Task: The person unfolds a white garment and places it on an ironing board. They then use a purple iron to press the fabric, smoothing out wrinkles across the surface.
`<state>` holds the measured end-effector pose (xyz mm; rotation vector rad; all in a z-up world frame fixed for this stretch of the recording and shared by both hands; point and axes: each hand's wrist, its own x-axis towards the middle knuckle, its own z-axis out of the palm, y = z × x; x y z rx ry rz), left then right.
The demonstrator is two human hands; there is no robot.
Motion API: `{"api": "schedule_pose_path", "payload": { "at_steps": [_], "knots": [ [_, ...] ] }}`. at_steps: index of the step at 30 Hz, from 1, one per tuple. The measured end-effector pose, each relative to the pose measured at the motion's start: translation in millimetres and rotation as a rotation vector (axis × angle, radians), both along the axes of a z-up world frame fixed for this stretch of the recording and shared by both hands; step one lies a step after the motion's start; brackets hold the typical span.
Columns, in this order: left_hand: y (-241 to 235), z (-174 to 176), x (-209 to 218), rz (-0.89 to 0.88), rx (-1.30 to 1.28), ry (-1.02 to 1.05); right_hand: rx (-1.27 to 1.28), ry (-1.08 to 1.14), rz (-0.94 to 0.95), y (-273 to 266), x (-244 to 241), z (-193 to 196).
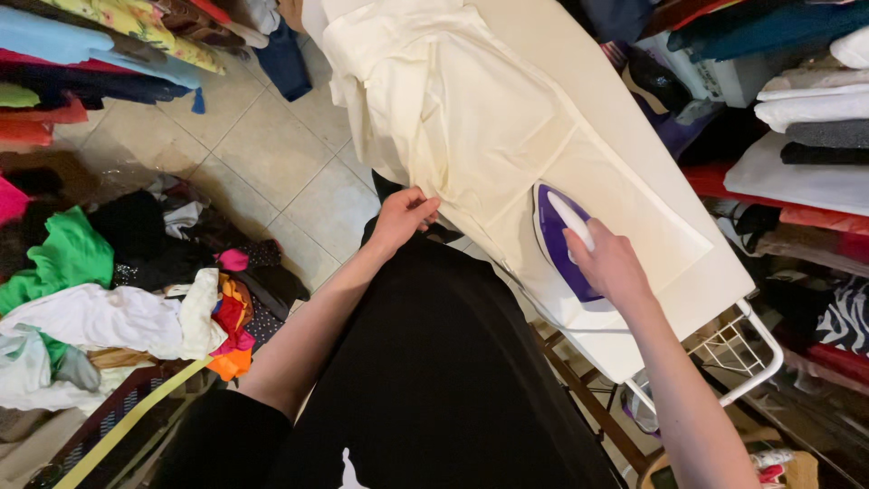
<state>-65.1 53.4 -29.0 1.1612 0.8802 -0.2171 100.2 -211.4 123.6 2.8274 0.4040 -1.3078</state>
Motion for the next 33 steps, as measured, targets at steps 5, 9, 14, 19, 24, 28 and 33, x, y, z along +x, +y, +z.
{"api": "schedule_pose_path", "payload": {
  "at_steps": [5, 9, 14, 19, 24, 28, 33],
  "knots": [
    [-0.7, 2.3, 1.4, 0.015, 0.025, 0.006, -0.019, 0.125, 0.16, 22.2, -26.2, 26.6],
    [-5.4, 0.2, -1.8, 0.021, 0.04, -0.016, -0.035, 0.053, 0.247, 0.4, -25.2, -3.8],
    [-11.1, -2.0, -4.9, 0.02, 0.07, -0.023, 0.025, 0.036, 0.19, 0.8, -32.3, -0.5],
    [-12.8, 1.6, -7.5, 0.046, 0.106, -0.045, 0.019, 0.109, 0.303, 7.5, -36.6, 15.0],
    [-15.0, 4.3, -11.2, 0.097, 0.076, -0.052, 0.068, 0.055, 0.107, 17.9, -46.4, 22.6],
    [-15.4, 0.0, -11.4, 0.097, 0.06, -0.052, 0.022, 0.094, 0.203, 12.5, -54.7, 23.2],
    [-11.6, 3.9, -10.5, 0.073, 0.052, -0.04, 0.06, 0.051, 0.032, 1.0, -49.3, 1.0]
  ]
}}
